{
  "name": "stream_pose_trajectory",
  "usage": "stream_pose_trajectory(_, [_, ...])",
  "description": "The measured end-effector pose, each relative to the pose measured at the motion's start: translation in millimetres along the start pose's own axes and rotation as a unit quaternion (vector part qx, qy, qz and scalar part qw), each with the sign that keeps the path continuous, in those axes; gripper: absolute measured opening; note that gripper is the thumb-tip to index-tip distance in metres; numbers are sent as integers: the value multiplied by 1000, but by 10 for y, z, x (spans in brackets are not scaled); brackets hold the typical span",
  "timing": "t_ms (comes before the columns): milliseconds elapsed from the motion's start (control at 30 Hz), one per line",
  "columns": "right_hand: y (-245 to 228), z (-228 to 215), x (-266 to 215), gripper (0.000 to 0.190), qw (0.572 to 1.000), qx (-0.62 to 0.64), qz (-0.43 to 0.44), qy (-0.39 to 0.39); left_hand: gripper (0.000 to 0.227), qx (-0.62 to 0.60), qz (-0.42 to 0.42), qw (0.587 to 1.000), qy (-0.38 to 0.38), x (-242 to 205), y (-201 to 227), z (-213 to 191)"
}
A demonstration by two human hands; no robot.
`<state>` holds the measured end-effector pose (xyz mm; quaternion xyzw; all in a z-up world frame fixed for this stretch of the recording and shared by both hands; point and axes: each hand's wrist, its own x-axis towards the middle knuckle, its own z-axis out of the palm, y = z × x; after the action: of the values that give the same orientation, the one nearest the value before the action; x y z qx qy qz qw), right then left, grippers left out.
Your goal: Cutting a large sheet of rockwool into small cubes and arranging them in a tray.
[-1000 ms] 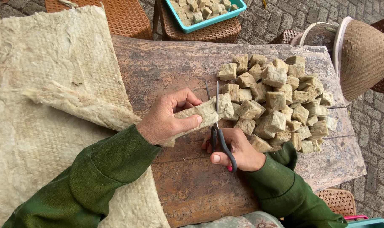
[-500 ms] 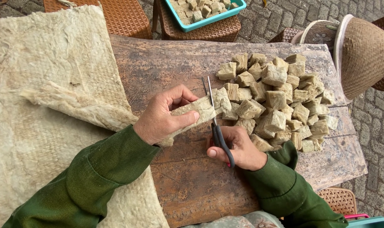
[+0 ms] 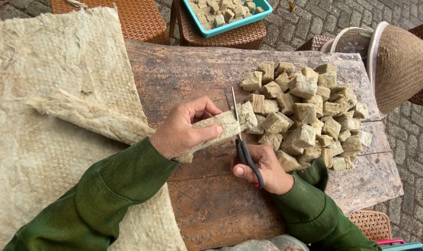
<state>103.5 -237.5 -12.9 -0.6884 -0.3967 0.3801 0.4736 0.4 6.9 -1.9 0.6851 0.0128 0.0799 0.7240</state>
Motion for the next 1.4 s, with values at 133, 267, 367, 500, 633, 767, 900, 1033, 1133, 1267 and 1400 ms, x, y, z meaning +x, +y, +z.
stream_pose_trajectory(133, [122, 21, -93, 45, 999, 24, 39, 11, 19, 9, 0, 1000, -2, -10, -2, 13])
stream_pose_trajectory(267, [219, 45, -204, 38, 995, 68, 52, 44, 21, 21, -10, 999, -22, -27, -3, 70])
stream_pose_trajectory(367, [268, 38, -234, 36, 990, 89, 88, 57, 25, 49, -25, 998, -37, -42, 37, 139])
stream_pose_trajectory(500, [80, 22, -181, 28, 980, 124, 152, 29, 30, 79, -48, 995, -38, -49, 124, 175])
stream_pose_trajectory(633, [40, 2, -212, 33, 982, 116, 146, 18, 30, 60, -41, 997, -17, -45, 105, 158])
stream_pose_trajectory(767, [-99, -18, -203, 33, 979, 138, 126, 85, 39, 56, -23, 998, -35, -64, 169, 86])
stream_pose_trajectory(900, [42, -69, -303, 37, 975, 164, 99, 111, 53, 64, -13, 995, -80, -84, 271, 62])
stream_pose_trajectory(1033, [261, -67, -318, 40, 943, 316, -25, 100, 55, 73, -22, 995, -68, -67, 327, 93])
stream_pose_trajectory(1133, [217, -72, -302, 39, 939, 305, -55, 150, 55, 105, -21, 992, -73, -60, 291, 162])
stream_pose_trajectory(1267, [139, -122, -263, 32, 920, 322, -73, 211, 58, 222, 47, 969, -95, -90, 165, 262])
stream_pose_trajectory(1400, [227, -88, -252, 22, 926, 298, -61, 221, 54, 311, 105, 939, -98, -133, -1, 331])
